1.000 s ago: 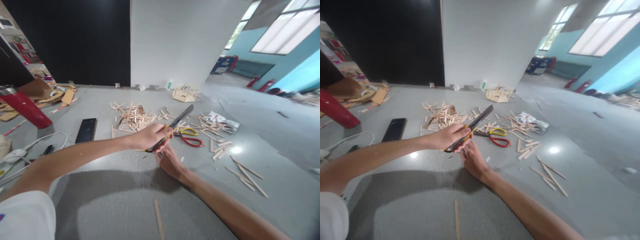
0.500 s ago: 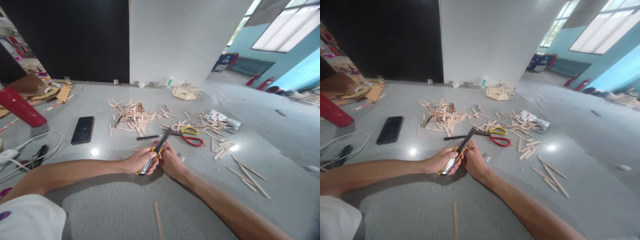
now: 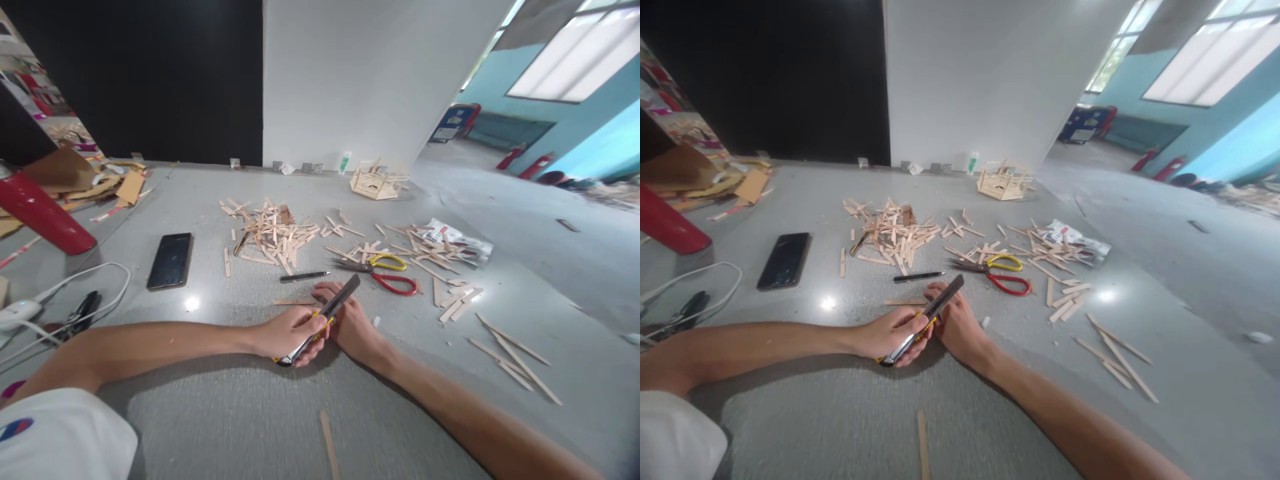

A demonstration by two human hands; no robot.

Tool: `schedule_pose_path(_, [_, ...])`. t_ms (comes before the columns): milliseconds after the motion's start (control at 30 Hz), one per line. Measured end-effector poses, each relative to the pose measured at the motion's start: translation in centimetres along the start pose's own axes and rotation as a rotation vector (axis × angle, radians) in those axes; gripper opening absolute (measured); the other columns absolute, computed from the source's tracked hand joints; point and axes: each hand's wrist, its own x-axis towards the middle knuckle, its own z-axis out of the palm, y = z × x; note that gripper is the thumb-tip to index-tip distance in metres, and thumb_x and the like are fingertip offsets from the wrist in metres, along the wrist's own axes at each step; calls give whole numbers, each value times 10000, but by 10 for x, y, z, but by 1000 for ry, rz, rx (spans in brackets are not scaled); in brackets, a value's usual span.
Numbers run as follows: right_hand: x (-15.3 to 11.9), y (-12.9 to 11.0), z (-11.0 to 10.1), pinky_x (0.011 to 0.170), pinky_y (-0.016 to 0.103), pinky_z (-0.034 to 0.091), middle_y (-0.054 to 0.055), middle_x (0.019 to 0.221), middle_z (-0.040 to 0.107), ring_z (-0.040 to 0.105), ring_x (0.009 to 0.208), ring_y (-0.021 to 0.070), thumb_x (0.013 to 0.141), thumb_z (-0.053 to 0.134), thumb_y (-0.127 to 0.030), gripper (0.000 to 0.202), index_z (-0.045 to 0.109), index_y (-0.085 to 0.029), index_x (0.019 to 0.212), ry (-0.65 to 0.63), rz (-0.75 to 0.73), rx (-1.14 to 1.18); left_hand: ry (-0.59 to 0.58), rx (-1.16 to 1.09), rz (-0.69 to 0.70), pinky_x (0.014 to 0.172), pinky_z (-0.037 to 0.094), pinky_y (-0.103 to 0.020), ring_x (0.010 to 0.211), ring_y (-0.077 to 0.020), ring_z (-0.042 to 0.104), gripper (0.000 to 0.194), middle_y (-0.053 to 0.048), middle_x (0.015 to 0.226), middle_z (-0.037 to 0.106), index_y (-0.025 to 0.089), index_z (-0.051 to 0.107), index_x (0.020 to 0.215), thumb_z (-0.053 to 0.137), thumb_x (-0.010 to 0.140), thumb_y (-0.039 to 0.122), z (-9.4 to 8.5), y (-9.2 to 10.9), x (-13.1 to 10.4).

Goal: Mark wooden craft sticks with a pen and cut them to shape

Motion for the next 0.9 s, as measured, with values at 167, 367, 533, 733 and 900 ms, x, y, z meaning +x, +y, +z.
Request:
schedule_pose_path(167, [2, -5, -4, 1047, 539, 582, 164, 1150, 771, 696, 1194, 339, 904, 574, -98, 317, 738, -179, 1163, 4, 1, 13, -4, -64, -45, 386, 405, -202, 407, -71, 435, 609, 76, 574, 500, 200, 506, 859, 628, 907, 795, -3, 0, 2])
schedule_pose_path(367, [5, -11, -8, 1019, 543, 592, 152, 1164, 758, 693, 1177, 335, 876, 559, -33, 318, 742, -203, 1072, 10, 35, 31, 23, -127, -66, 377, 377, -192, 409, -75, 389, 596, 93, 531, 437, 221, 478, 824, 581, 914, 801, -6, 1, 4])
schedule_pose_path(533, [5, -12, -7, 1021, 556, 593, 174, 1211, 750, 693, 1183, 339, 902, 567, -46, 305, 731, -185, 1118, 8, 52, 1, 24, -114, -56, 388, 386, -195, 435, -69, 398, 556, 96, 581, 446, 223, 458, 833, 643, 936, 736, -4, 3, 4])
schedule_pose_path(733, [3, -11, -7, 1045, 547, 578, 161, 1244, 738, 677, 1210, 329, 844, 559, -7, 384, 737, -192, 1130, 8, 64, 24, 27, -84, 2, 453, 404, -192, 504, -53, 431, 584, 100, 674, 450, 228, 418, 878, 714, 903, 731, -2, 3, 3])
schedule_pose_path(900, [2, -10, -7, 1030, 538, 581, 173, 1237, 735, 672, 1196, 330, 877, 553, -22, 353, 736, -180, 1134, 18, 67, 38, 9, -72, 18, 502, 433, -213, 552, -59, 479, 588, 82, 724, 465, 225, 405, 868, 698, 913, 732, -1, 4, 2])
